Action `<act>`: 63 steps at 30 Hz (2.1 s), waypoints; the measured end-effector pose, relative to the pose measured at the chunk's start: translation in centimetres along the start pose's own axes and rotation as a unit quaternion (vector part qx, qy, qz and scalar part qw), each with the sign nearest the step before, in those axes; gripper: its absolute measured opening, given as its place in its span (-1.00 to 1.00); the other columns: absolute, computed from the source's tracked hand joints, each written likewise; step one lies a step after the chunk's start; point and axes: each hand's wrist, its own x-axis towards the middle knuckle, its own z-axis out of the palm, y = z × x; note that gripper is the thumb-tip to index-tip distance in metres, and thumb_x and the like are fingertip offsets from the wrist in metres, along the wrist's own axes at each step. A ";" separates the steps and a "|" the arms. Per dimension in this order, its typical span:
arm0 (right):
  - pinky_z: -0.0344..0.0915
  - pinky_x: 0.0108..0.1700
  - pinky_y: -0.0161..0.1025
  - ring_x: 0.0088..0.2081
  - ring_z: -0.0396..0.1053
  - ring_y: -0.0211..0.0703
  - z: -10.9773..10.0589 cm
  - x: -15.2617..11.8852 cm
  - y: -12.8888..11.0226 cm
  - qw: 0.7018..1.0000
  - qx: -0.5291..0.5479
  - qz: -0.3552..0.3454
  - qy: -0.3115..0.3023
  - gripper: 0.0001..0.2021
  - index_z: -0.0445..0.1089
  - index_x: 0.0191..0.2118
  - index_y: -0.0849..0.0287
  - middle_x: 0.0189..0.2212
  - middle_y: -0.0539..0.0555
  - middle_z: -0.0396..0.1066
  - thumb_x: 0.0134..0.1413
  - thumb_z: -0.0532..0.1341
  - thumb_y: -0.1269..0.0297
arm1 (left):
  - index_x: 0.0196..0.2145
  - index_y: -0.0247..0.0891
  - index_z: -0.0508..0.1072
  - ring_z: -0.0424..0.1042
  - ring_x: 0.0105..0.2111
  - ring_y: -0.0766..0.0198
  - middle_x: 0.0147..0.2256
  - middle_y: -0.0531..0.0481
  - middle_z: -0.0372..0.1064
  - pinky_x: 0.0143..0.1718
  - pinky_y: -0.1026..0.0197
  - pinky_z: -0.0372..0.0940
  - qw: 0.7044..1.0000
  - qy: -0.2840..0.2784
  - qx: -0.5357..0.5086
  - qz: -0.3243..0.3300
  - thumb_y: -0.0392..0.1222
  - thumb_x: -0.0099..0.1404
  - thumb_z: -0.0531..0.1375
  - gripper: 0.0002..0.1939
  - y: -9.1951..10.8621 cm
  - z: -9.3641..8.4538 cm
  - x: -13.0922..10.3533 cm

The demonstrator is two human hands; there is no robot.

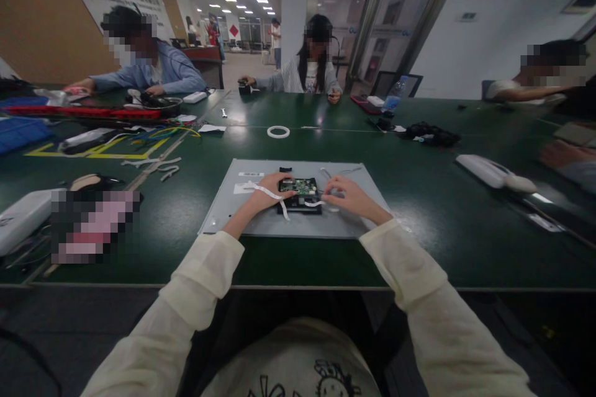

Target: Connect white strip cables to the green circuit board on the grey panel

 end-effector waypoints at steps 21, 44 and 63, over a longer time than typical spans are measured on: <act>0.20 -0.15 -0.21 -0.27 0.34 -0.17 0.0 0.0 -0.8 0.993 0.065 0.065 -0.071 -0.79 0.42 -0.41 0.20 -0.36 0.06 0.41 0.04 0.14 0.18 | -0.12 -0.25 0.40 0.39 -0.11 0.09 -0.13 -0.09 0.42 -0.02 0.03 0.25 1.000 0.009 0.011 -0.001 -0.01 0.09 0.24 -0.58 -0.3 1.0 0.4; 0.15 -0.35 -0.32 -0.38 0.38 -0.19 0.2 -1.0 0.5 0.988 -0.136 0.050 -0.048 -0.78 0.43 -0.39 0.14 -0.45 0.01 0.45 0.06 0.14 0.12 | 0.01 -0.22 0.30 0.16 0.12 0.08 0.06 -0.11 0.28 0.15 -0.07 0.04 0.993 0.084 0.076 0.042 -0.14 0.28 0.06 -0.65 2.4 0.7 -0.2; 0.02 -0.47 -0.29 -0.45 0.38 -0.06 -0.2 -3.6 -0.1 0.899 -0.384 0.210 0.021 -0.72 0.22 -0.13 0.17 -0.53 0.08 0.38 0.09 0.09 0.12 | 0.05 -0.21 0.28 0.31 0.03 0.17 0.00 -0.10 0.34 0.12 0.01 0.13 0.975 -0.098 0.043 0.197 -0.18 0.35 -0.04 -0.66 8.0 1.7 -2.6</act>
